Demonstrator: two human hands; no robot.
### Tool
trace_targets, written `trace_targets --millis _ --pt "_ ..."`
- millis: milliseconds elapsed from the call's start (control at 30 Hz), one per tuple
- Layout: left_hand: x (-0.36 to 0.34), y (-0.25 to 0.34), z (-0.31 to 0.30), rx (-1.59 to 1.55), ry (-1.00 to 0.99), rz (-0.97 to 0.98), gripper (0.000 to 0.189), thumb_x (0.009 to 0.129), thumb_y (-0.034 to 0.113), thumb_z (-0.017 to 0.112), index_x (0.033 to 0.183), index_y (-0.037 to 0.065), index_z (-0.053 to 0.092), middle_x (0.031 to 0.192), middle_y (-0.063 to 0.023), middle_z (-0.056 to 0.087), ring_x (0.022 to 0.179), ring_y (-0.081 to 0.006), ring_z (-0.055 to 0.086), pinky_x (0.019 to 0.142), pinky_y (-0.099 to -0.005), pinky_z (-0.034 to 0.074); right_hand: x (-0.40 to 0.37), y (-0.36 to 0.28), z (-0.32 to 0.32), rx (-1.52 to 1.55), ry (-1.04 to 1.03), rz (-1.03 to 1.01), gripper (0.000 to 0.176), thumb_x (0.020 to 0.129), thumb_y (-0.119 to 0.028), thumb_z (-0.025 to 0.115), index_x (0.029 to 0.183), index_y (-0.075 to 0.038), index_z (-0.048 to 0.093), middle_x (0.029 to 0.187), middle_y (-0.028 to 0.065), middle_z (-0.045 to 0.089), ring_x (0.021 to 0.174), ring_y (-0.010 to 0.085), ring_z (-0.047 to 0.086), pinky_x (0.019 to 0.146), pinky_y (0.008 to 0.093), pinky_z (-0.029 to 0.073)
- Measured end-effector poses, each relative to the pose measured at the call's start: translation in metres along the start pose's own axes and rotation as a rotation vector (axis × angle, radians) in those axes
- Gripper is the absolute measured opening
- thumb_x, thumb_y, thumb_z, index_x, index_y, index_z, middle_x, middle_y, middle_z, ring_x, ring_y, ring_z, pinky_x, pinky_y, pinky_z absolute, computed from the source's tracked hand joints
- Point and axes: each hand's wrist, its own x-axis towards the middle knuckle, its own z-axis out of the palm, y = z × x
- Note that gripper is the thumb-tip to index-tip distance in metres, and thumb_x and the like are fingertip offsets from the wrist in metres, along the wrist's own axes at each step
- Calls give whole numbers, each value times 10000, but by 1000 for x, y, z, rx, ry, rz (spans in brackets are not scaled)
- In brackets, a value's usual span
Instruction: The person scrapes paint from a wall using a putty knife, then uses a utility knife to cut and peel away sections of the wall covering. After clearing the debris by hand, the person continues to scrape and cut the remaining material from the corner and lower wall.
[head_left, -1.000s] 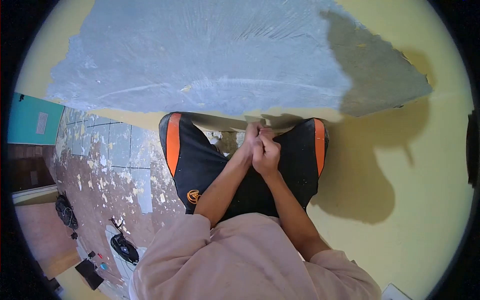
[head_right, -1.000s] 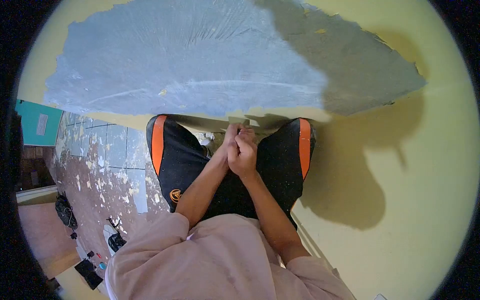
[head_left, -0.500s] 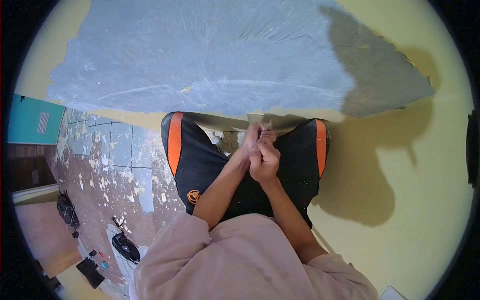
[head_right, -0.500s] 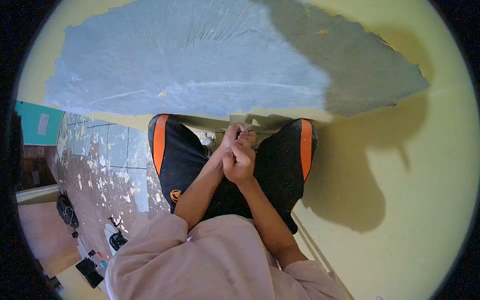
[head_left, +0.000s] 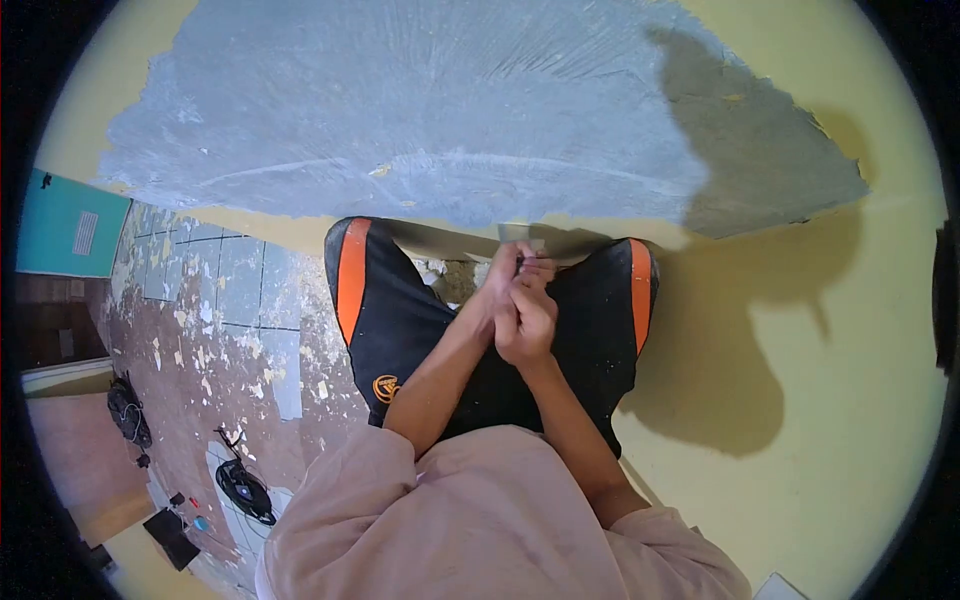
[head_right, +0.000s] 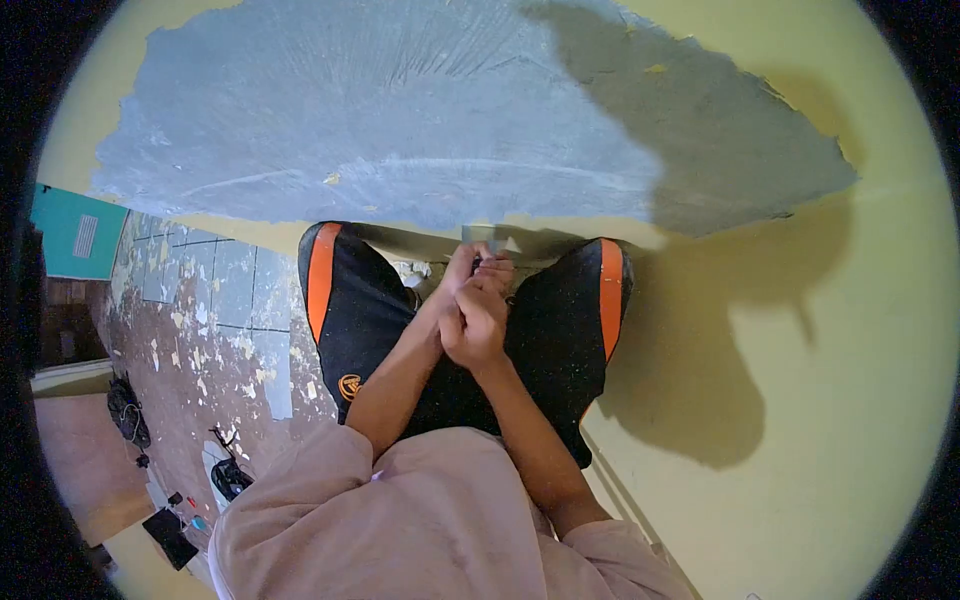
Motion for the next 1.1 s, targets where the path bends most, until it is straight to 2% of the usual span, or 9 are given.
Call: trace_targets --millis 67,133,233,500,567,633,733,833,1100 --pt "-2 1 -15 -46 46 81 128 674 60 432 658 93 309 568 12 307 446 -66 294 347 -178 258 -11 17 5 -54 -134 215 91 681 -5 495 627 69 496 645 178 497 608 304 515 731 347 455" --pt "-3 0 3 -81 -71 -111 124 670 64 431 659 92 310 561 11 311 444 -69 294 343 -185 257 6 10 4 -47 -31 46 92 674 -8 496 613 60 499 635 170 491 599 287 510 714 345 455" --pt "-9 -7 12 130 16 37 119 661 62 431 669 87 315 551 14 303 444 -65 288 343 -179 252 9 -7 0 89 48 -28 203 699 -48 533 547 7 409 579 143 413 548 286 431 560 348 403" --pt "-9 -8 6 44 4 94 105 671 44 431 714 71 339 568 5 311 449 -75 297 345 -178 246 6 -11 -3 20 -28 5 101 676 -6 491 596 50 468 638 168 486 593 291 499 686 352 457" --pt "-7 -11 7 7 21 104 100 675 45 432 707 71 341 569 4 312 454 -76 301 344 -178 247 -8 16 6 -26 -137 240 94 678 -7 488 610 57 474 635 172 470 614 303 488 741 362 449" --pt "-13 -27 21 260 329 413 91 689 52 430 687 71 342 571 2 316 469 -80 314 345 -190 260 -2 12 9 7 -28 142 129 674 -19 506 579 45 447 598 171 441 585 303 467 678 366 434" --pt "2 0 -3 -25 -177 -98 121 703 80 436 663 88 322 569 4 330 473 -84 326 360 -203 285 7 1 -1 -1 -18 -34 161 678 -42 527 578 59 452 589 180 445 573 327 467 637 382 430" --pt "5 12 -19 -77 79 54 125 689 67 436 662 93 316 569 3 331 459 -75 319 360 -195 287 0 16 16 -59 -12 27 169 690 -26 518 558 31 431 576 158 427 559 291 451 612 369 423" --pt "-10 -5 8 213 39 78 97 658 50 420 687 79 333 552 13 305 444 -65 298 362 -181 262 -3 0 3 13 -51 -23 187 721 -35 497 551 32 459 555 134 461 586 270 485 684 356 438"
